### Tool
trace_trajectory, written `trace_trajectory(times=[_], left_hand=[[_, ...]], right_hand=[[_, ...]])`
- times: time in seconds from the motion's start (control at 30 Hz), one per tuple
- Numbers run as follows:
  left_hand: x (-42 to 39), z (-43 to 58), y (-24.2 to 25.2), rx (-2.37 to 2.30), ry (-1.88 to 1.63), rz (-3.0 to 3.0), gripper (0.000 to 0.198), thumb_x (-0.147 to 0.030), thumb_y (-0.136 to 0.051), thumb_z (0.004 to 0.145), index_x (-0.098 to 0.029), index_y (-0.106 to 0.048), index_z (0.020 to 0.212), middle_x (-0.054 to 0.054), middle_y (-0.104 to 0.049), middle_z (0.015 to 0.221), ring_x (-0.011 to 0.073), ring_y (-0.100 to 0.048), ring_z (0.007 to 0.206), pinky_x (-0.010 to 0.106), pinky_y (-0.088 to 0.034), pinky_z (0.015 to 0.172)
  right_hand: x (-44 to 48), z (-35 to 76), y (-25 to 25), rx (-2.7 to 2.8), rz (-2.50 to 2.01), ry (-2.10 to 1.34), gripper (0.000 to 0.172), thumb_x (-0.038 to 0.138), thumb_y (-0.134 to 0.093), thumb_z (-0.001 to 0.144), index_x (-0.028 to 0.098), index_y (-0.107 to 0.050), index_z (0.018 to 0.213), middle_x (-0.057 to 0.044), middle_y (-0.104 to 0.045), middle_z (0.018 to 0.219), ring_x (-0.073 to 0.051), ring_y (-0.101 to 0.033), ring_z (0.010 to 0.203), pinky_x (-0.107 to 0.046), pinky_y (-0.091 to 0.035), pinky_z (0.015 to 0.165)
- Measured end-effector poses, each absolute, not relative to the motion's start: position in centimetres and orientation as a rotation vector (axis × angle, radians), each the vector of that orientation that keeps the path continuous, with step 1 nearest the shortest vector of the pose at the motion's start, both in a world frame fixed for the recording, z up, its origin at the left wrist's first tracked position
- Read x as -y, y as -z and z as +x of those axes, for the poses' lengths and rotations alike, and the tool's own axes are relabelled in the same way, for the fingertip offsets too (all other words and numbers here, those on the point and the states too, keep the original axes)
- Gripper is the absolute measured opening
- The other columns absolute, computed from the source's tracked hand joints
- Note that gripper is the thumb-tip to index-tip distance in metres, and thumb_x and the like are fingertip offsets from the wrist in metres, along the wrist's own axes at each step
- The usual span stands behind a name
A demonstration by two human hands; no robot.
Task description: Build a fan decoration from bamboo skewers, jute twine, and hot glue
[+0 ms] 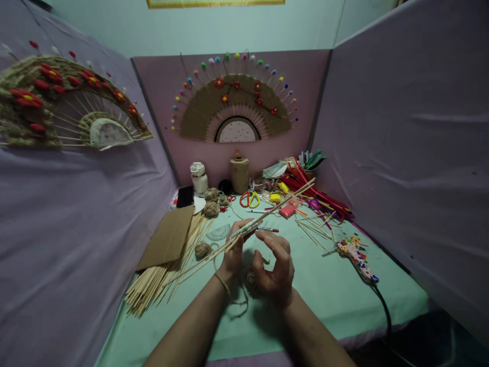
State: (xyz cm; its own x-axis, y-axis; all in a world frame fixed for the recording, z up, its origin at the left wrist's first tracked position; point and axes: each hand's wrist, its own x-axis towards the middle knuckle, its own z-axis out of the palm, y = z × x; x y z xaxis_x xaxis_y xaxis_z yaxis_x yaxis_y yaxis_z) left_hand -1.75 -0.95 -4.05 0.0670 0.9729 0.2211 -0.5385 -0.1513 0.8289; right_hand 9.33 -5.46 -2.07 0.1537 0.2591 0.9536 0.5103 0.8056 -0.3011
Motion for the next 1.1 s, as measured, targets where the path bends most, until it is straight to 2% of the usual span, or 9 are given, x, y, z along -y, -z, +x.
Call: trace_trajectory(times=[0.2, 0.37, 0.5, 0.6, 0.73, 0.83, 0.97, 1.03, 1.1], left_hand=[[1.1, -1.5, 3.9, -0.590, -1.520, 1.159, 0.058, -0.068, -0.065, 0.073, -0.019, -0.068, 0.104, 0.009, -0.071, 0.100, 0.0262, -0.064, 0.101, 0.038, -0.046, 0.098], [1.0, -1.3, 4.4, -0.592, -1.508, 1.118, 0.060, -0.067, -0.069, 0.069, -0.020, -0.067, 0.108, 0.008, -0.072, 0.100, 0.0258, -0.065, 0.102, 0.039, -0.045, 0.100], [0.8, -1.1, 3.9, -0.574, -1.487, 0.861, 0.061, -0.070, -0.070, 0.066, -0.018, -0.071, 0.099, 0.009, -0.074, 0.100, 0.0271, -0.066, 0.104, 0.041, -0.044, 0.103], [0.7, -1.4, 2.9, -0.526, -1.451, 0.639, 0.067, -0.075, -0.062, 0.071, -0.014, -0.072, 0.096, 0.012, -0.075, 0.098, 0.0269, -0.068, 0.100, 0.041, -0.048, 0.099], [0.8, -2.1, 1.6, -0.443, -1.385, 0.518, 0.070, -0.075, -0.055, 0.077, -0.013, -0.068, 0.107, 0.014, -0.073, 0.106, 0.0271, -0.067, 0.107, 0.037, -0.053, 0.094], [0.8, -2.3, 1.3, -0.395, -1.378, 0.528, 0.059, -0.065, -0.066, 0.076, -0.017, -0.066, 0.111, 0.011, -0.073, 0.109, 0.0273, -0.065, 0.112, 0.035, -0.054, 0.093], [0.6, -2.1, 1.6, -0.424, -1.402, 0.515, 0.022, -0.032, -0.072, 0.081, -0.018, -0.068, 0.098, 0.006, -0.075, 0.099, 0.0209, -0.070, 0.100, 0.031, -0.056, 0.090], [0.6, -1.9, 1.9, -0.458, -1.393, 0.487, 0.014, -0.026, -0.068, 0.084, -0.017, -0.068, 0.094, 0.005, -0.076, 0.094, 0.0180, -0.072, 0.093, 0.030, -0.057, 0.090], [0.6, -1.7, 2.3, -0.487, -1.357, 0.482, 0.015, -0.027, -0.067, 0.085, -0.015, -0.068, 0.095, 0.005, -0.076, 0.094, 0.0169, -0.072, 0.090, 0.030, -0.056, 0.092]], right_hand=[[5.1, 9.4, 2.2, 1.471, -0.721, 0.210, 0.054, 0.008, -0.058, 0.082, 0.020, -0.046, 0.133, -0.012, -0.068, 0.115, -0.027, -0.063, 0.114, -0.050, -0.053, 0.090], [5.1, 9.4, 2.2, 1.507, -0.758, 0.209, 0.054, 0.010, -0.058, 0.083, 0.020, -0.044, 0.134, -0.012, -0.066, 0.117, -0.026, -0.062, 0.114, -0.050, -0.052, 0.092], [5.1, 9.6, 2.4, 1.390, -0.685, 0.167, 0.055, 0.010, -0.057, 0.082, 0.024, -0.042, 0.132, -0.010, -0.065, 0.118, -0.026, -0.062, 0.112, -0.054, -0.053, 0.090], [4.7, 9.7, 2.8, 1.318, -0.668, 0.086, 0.054, 0.010, -0.056, 0.083, 0.024, -0.041, 0.133, -0.010, -0.062, 0.118, -0.026, -0.061, 0.112, -0.056, -0.052, 0.091], [4.2, 9.7, 3.3, 1.245, -0.753, 0.008, 0.052, 0.011, -0.057, 0.084, 0.020, -0.043, 0.133, -0.013, -0.059, 0.121, -0.026, -0.059, 0.114, -0.054, -0.051, 0.095], [4.0, 9.6, 3.5, 1.238, -0.810, -0.040, 0.051, 0.013, -0.058, 0.085, 0.019, -0.043, 0.134, -0.014, -0.057, 0.123, -0.026, -0.057, 0.116, -0.053, -0.049, 0.098], [3.9, 9.4, 3.6, 1.285, -0.824, -0.091, 0.053, 0.013, -0.057, 0.086, 0.019, -0.040, 0.136, -0.015, -0.056, 0.127, -0.026, -0.056, 0.119, -0.052, -0.049, 0.100], [3.8, 9.3, 3.7, 1.330, -0.811, -0.110, 0.055, 0.012, -0.055, 0.087, 0.020, -0.037, 0.139, -0.015, -0.055, 0.130, -0.025, -0.056, 0.121, -0.052, -0.049, 0.101], [3.8, 9.3, 3.8, 1.356, -0.807, -0.117, 0.057, 0.012, -0.054, 0.088, 0.020, -0.034, 0.141, -0.015, -0.055, 0.131, -0.025, -0.056, 0.122, -0.051, -0.049, 0.102]])
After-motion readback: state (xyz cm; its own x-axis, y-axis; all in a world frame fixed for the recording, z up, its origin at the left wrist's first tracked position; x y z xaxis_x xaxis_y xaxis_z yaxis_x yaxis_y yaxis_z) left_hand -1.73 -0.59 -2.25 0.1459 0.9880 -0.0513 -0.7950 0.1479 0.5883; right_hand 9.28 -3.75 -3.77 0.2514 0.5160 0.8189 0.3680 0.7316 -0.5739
